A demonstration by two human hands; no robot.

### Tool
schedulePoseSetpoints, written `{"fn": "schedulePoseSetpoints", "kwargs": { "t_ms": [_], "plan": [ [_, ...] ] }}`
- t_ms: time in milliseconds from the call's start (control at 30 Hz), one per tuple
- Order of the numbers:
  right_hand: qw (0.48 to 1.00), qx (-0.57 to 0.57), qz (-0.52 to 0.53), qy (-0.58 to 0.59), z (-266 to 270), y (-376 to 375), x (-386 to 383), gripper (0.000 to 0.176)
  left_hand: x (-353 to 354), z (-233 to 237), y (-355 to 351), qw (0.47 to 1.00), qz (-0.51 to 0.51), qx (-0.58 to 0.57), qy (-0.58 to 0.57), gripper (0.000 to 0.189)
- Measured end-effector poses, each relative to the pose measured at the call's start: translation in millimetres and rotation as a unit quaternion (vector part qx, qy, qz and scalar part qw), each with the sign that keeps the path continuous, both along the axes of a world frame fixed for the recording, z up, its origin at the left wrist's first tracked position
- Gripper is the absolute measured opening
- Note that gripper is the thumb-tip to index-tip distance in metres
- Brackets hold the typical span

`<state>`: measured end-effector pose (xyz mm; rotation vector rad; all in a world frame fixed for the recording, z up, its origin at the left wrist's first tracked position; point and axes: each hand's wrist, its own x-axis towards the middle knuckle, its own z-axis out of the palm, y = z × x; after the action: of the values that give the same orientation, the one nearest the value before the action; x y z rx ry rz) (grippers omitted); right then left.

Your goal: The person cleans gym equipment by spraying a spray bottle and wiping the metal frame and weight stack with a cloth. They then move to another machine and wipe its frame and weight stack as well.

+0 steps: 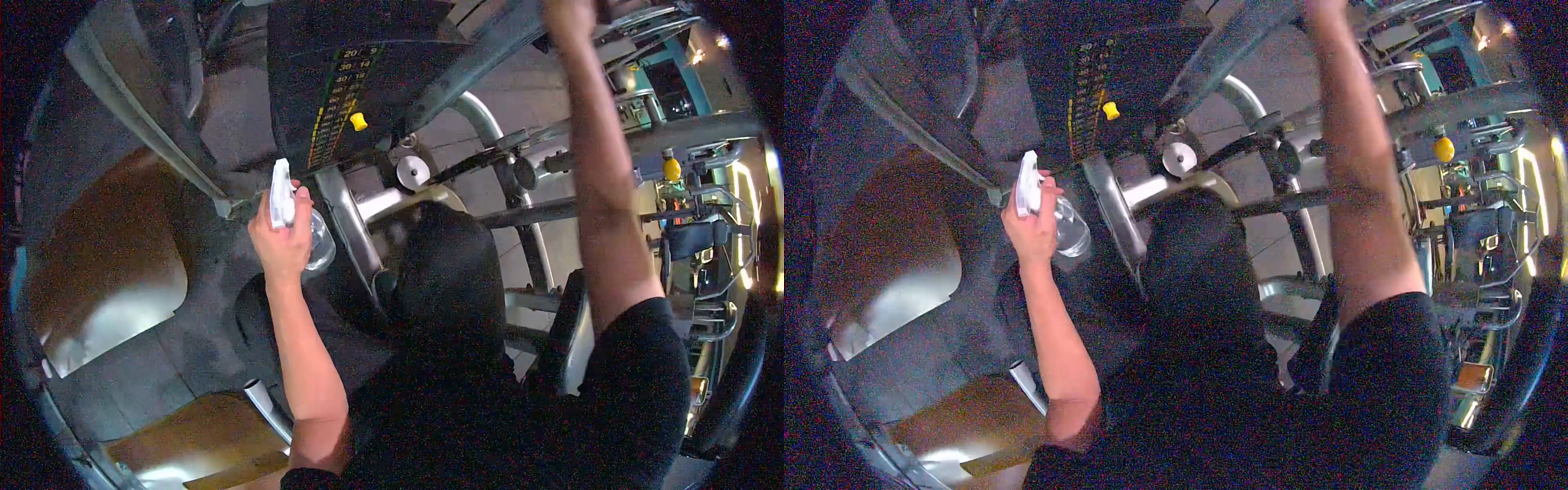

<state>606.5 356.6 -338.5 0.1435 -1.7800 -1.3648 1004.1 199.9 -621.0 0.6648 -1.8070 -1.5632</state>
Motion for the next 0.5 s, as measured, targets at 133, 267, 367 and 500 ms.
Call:
{"fn": "schedulePoseSetpoints", "kwargs": {
  "t_ms": [133, 267, 367, 500],
  "plan": [
    [0.893, -0.269, 0.222, -0.284, -203, 33, -39, 0.030, -5, -11, -3, 1.000, 0.001, 0.006, 0.004, 0.029],
    [0.863, -0.247, 0.140, -0.419, -338, 31, 9, 0.019, 2, -9, -5, 0.999, 0.035, -0.029, -0.012, 0.021],
    [0.828, -0.230, 0.079, -0.505, -314, 22, 9, 0.016, 10, -3, -9, 0.999, 0.037, 0.031, 0.007, 0.022],
    [0.880, -0.175, 0.063, -0.438, -176, 16, 5, 0.026, 11, -16, -18, 0.998, 0.061, 0.013, 0.016, 0.022]
  ]
}}
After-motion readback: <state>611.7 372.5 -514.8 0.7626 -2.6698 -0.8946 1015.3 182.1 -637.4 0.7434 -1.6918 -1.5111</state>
